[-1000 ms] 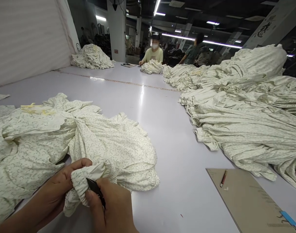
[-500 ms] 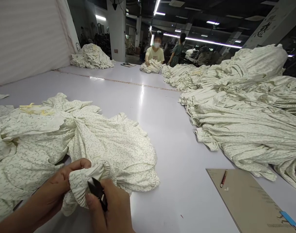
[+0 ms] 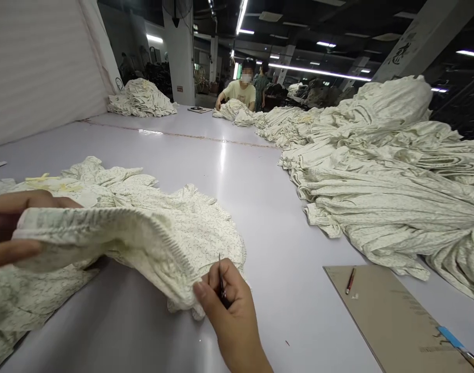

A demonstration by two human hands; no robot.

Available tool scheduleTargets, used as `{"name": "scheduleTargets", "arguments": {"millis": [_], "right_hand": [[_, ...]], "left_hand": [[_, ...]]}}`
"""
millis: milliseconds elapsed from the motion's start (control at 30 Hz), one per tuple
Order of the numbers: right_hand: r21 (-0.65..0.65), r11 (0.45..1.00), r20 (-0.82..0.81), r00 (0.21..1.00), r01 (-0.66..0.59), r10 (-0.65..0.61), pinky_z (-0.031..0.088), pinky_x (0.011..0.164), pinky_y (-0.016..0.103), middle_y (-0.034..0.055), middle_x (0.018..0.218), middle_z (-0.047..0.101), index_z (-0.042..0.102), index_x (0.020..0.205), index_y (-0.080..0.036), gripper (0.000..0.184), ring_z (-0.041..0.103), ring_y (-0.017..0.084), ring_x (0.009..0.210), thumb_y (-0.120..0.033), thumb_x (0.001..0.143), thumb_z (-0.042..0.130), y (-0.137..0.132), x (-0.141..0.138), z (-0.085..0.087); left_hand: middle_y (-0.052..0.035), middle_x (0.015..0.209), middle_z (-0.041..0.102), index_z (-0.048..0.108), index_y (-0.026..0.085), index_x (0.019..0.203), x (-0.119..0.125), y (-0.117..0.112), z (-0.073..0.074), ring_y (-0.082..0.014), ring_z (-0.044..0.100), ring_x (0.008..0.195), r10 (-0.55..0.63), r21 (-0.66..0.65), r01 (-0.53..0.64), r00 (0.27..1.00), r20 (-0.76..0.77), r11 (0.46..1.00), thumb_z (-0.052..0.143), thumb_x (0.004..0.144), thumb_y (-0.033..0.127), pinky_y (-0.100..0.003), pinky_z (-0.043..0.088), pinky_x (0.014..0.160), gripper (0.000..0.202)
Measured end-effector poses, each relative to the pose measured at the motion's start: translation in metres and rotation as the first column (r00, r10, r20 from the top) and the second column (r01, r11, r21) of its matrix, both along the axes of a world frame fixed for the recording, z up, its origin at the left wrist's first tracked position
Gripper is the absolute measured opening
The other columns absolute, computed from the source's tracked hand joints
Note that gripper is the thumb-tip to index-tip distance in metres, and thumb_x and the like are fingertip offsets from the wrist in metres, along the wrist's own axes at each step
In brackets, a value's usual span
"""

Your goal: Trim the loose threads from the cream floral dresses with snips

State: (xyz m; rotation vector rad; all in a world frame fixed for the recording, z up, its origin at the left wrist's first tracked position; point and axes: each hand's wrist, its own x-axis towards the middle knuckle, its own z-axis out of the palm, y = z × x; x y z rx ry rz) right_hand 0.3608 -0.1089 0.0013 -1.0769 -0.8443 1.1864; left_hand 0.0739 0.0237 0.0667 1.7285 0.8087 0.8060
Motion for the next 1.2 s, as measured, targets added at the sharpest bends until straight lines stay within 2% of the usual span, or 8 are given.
{"name": "scheduleTargets", "arguments": {"millis": [100, 167, 200, 267, 333, 467, 667, 1200], "right_hand": [[0.117, 0.993, -0.165, 0.985, -0.025, 0.044, 0.023, 0.052, 0.022, -0.0074, 0.062, 0.036, 0.037, 0.067, -0.022, 0.046, 0.025, 0.009, 0.056, -0.046, 0.076, 0.076, 0.0, -0.018, 0.008], [0.094, 0.995, -0.084, 0.996, 0.034, -0.026, 0.026, 0.055, 0.022, -0.0052, 0.068, 0.042, 0.045, 0.072, -0.022, 0.036, 0.031, 0.01, 0.059, -0.044, 0.079, 0.073, 0.0, -0.023, 0.005], [0.062, 0.995, 0.002, 0.997, 0.078, -0.079, 0.029, 0.056, 0.022, -0.0041, 0.072, 0.044, 0.051, 0.076, -0.023, 0.029, 0.034, 0.011, 0.061, -0.042, 0.081, 0.071, 0.0, -0.023, 0.002], [0.018, 0.99, 0.191, 0.971, 0.142, -0.143, 0.032, 0.059, 0.023, -0.0023, 0.079, 0.045, 0.057, 0.084, -0.023, 0.017, 0.039, 0.012, 0.066, -0.037, 0.086, 0.066, -0.001, -0.02, -0.009], [0.015, 0.991, 0.327, 0.936, 0.135, -0.132, 0.033, 0.061, 0.024, -0.0015, 0.08, 0.044, 0.056, 0.083, -0.022, 0.016, 0.04, 0.013, 0.068, -0.036, 0.09, 0.059, -0.004, -0.015, -0.022], [0.028, 0.999, 0.48, 0.877, -0.017, 0.002, 0.034, 0.058, 0.025, -0.0016, 0.077, 0.044, 0.049, 0.079, -0.022, 0.02, 0.042, 0.014, 0.067, -0.035, 0.094, 0.051, -0.009, -0.013, -0.039], [0.102, 0.981, 0.627, 0.776, -0.168, 0.068, 0.037, 0.06, 0.024, -0.0007, 0.08, 0.047, 0.05, 0.084, -0.022, 0.014, 0.047, 0.014, 0.07, -0.029, 0.095, 0.047, -0.006, -0.022, -0.037], [0.271, 0.953, 0.861, 0.478, -0.137, -0.176, 0.047, 0.056, 0.027, 0.0047, 0.086, 0.061, 0.057, 0.095, -0.02, 0.011, 0.06, 0.018, 0.068, -0.024, 0.097, 0.047, 0.0, -0.038, -0.047]], "left_hand": [[0.0023, 0.127, 0.06, 0.067, 0.031, 0.11, 0.066, -0.034, -0.019, -0.0258, 0.052, 0.113, -0.114, 0.03, 0.119, 0.985, -0.131, 0.992, 0.087, 0.06, 0.028, -0.028, 0.042, 0.097, 0.054], [-0.0017, 0.087, 0.064, 0.068, 0.02, 0.081, 0.099, -0.043, -0.038, -0.0195, 0.055, 0.084, -0.246, -0.28, 0.21, 0.964, -0.101, 0.937, 0.073, 0.077, 0.034, -0.026, 0.045, 0.08, 0.016], [-0.0008, 0.076, 0.06, 0.065, 0.018, 0.078, 0.108, -0.043, -0.046, -0.017, 0.053, 0.072, -0.27, -0.364, 0.225, 0.96, -0.076, 0.904, 0.066, 0.082, 0.039, -0.026, 0.045, 0.071, 0.022], [0.0009, 0.064, 0.054, 0.062, 0.017, 0.075, 0.113, -0.038, -0.058, -0.0144, 0.049, 0.062, -0.259, -0.5, 0.22, 0.966, -0.008, 0.838, 0.051, 0.091, 0.045, -0.025, 0.045, 0.063, 0.034], [-0.0002, 0.066, 0.06, 0.065, 0.017, 0.08, 0.107, -0.031, -0.062, -0.0149, 0.055, 0.066, -0.204, -0.603, 0.215, 0.975, 0.087, 0.769, 0.049, 0.093, 0.042, -0.026, 0.049, 0.072, 0.033], [-0.0044, 0.071, 0.069, 0.074, 0.013, 0.082, 0.094, -0.029, -0.06, -0.0155, 0.062, 0.072, -0.038, -0.75, 0.247, 0.958, 0.284, 0.614, 0.06, 0.09, 0.032, -0.023, 0.05, 0.076, 0.025], [-0.005, 0.077, 0.074, 0.078, 0.015, 0.087, 0.094, -0.033, -0.062, -0.0163, 0.065, 0.072, 0.022, -0.768, 0.253, 0.944, 0.329, 0.588, 0.066, 0.086, 0.026, -0.023, 0.052, 0.074, 0.016], [-0.006, 0.078, 0.075, 0.078, 0.014, 0.089, 0.088, -0.037, -0.062, -0.0154, 0.063, 0.071, 0.035, -0.773, 0.267, 0.936, 0.35, 0.576, 0.064, 0.088, 0.024, -0.02, 0.052, 0.071, 0.017]]}}
